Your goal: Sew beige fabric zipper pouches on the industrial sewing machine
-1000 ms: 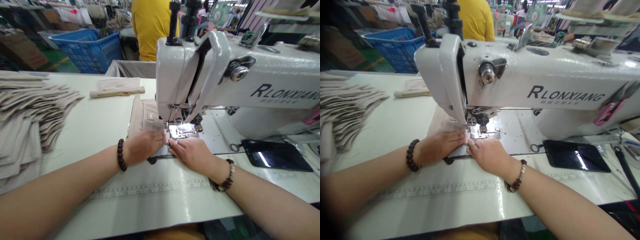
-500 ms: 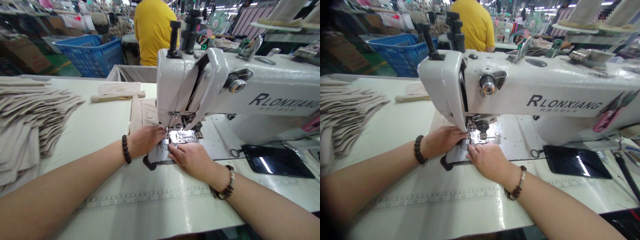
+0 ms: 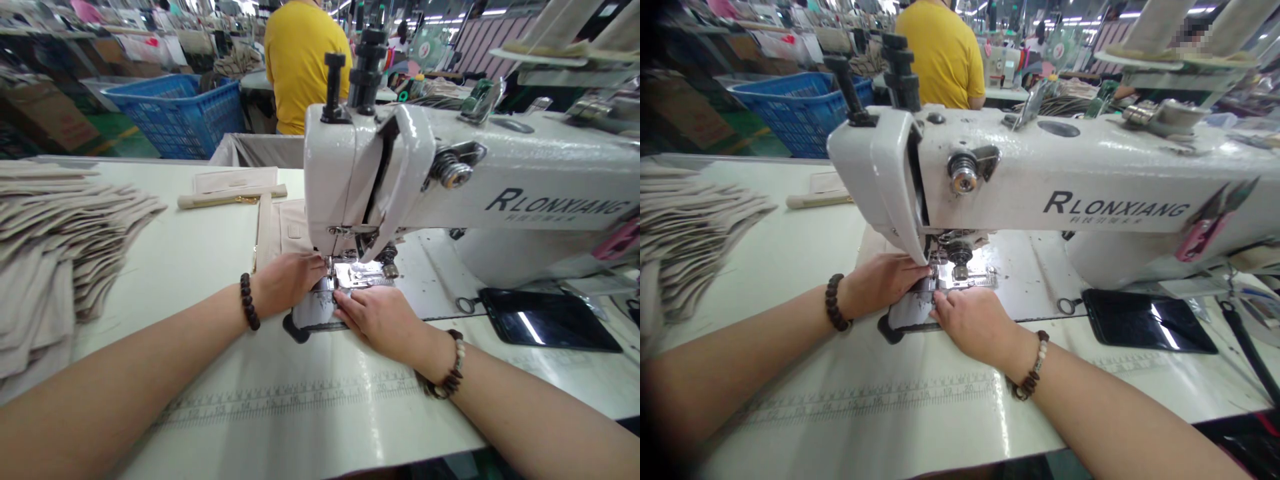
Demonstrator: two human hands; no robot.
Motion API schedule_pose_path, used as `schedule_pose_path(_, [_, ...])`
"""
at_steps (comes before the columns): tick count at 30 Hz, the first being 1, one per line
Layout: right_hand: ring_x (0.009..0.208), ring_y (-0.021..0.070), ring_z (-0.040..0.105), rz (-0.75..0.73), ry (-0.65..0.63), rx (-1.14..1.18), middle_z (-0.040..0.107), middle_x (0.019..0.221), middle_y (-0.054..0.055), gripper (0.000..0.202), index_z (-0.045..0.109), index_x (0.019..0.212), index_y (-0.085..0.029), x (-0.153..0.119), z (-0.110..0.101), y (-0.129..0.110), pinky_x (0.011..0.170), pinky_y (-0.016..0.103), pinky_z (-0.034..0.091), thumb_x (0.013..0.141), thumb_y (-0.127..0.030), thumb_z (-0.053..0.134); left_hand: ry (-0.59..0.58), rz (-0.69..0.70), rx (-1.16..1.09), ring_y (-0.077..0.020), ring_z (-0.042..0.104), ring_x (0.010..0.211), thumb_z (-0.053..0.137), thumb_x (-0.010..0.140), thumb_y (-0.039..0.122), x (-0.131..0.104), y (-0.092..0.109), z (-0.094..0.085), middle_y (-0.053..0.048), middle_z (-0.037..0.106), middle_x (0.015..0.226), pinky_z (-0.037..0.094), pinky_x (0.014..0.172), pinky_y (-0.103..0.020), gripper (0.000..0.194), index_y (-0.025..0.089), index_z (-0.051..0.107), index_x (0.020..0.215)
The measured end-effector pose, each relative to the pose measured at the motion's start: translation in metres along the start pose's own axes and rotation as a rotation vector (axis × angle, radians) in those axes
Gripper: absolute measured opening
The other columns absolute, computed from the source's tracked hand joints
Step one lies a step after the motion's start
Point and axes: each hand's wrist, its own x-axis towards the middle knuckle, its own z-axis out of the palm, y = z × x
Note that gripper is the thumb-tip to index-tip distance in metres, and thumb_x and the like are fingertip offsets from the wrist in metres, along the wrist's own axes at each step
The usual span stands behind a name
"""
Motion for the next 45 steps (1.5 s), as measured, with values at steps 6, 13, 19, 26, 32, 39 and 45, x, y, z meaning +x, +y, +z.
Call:
schedule_pose_path(6, [0.047, 0.0091, 0.041, 0.009, -0.018, 0.016, 0.056, 0.059, 0.0, 0.03, 0.058, 0.094, -0.014, 0.001, 0.001, 0.0, 0.047, 0.028, 0.01, 0.091, -0.033, 0.035, -0.049, 0.015, -0.013, -0.0139, 0.058, 0.093, 0.049, 0.082, 0.007, 0.004, -0.003, 0.0, -0.005, 0.064, 0.1, 0.043, 0.083, -0.025, 0.02, 0.013, 0.06, 0.098])
schedule_pose_path(13, [0.048, 0.0097, 0.041, 0.044, -0.045, 0.083, 0.056, 0.061, -0.001, 0.028, 0.059, 0.087, -0.016, -0.002, -0.005, 0.003, 0.047, 0.027, 0.012, 0.09, -0.032, 0.037, -0.168, -0.108, -0.018, -0.0218, 0.055, 0.091, 0.059, 0.075, 0.042, -0.035, -0.035, -0.041, -0.011, 0.059, 0.106, 0.043, 0.083, -0.035, 0.041, 0.013, 0.057, 0.104])
schedule_pose_path(19, [0.058, 0.0128, 0.044, -0.077, 0.102, 0.167, 0.052, 0.063, 0.002, 0.048, 0.058, 0.077, -0.014, -0.011, -0.023, 0.003, 0.052, 0.026, 0.026, 0.083, -0.057, 0.036, -0.099, -0.07, 0.004, -0.0224, 0.055, 0.08, 0.054, 0.077, 0.017, -0.076, 0.057, -0.041, -0.012, 0.058, 0.091, 0.049, 0.07, -0.036, 0.038, 0.008, 0.05, 0.113])
schedule_pose_path(26, [0.082, 0.0172, 0.05, -0.238, 0.195, 0.082, 0.057, 0.087, 0.008, 0.025, 0.051, 0.102, -0.011, -0.016, -0.034, -0.006, 0.07, 0.031, 0.04, 0.088, -0.028, 0.041, 0.119, -0.165, -0.184, -0.02, 0.054, 0.072, 0.037, 0.082, 0.011, -0.062, 0.086, -0.052, -0.01, 0.057, 0.082, 0.052, 0.062, -0.034, 0.026, 0.005, 0.052, 0.102])
schedule_pose_path(32, [0.073, 0.0164, 0.053, -0.369, 0.376, -0.022, 0.059, 0.075, 0.009, 0.018, 0.057, 0.086, -0.006, -0.022, -0.039, -0.013, 0.063, 0.03, 0.041, 0.084, -0.008, 0.04, 0.095, -0.129, -0.009, -0.0274, 0.051, 0.102, 0.04, 0.08, 0.008, -0.052, 0.087, -0.046, -0.017, 0.054, 0.113, 0.047, 0.087, -0.042, 0.033, 0.003, 0.049, 0.112])
schedule_pose_path(39, [0.059, 0.0142, 0.046, -0.416, 0.288, -0.008, 0.055, 0.066, 0.006, 0.019, 0.056, 0.074, -0.011, -0.029, -0.041, -0.02, 0.056, 0.03, 0.034, 0.083, -0.009, 0.039, 0.065, 0.002, -0.023, -0.0193, 0.058, 0.093, 0.03, 0.08, -0.002, -0.051, 0.085, -0.046, -0.013, 0.062, 0.104, 0.047, 0.086, -0.03, 0.036, 0.002, 0.055, 0.105])
schedule_pose_path(45, [0.054, 0.0145, 0.038, -0.366, 0.164, -0.003, 0.047, 0.06, 0.002, 0.014, 0.05, 0.07, -0.014, -0.029, -0.033, -0.018, 0.051, 0.03, 0.023, 0.081, -0.012, 0.041, 0.096, 0.016, 0.006, -0.0173, 0.059, 0.085, 0.029, 0.076, -0.004, -0.043, 0.086, -0.039, -0.01, 0.064, 0.096, 0.047, 0.08, -0.028, 0.036, 0.004, 0.059, 0.096])
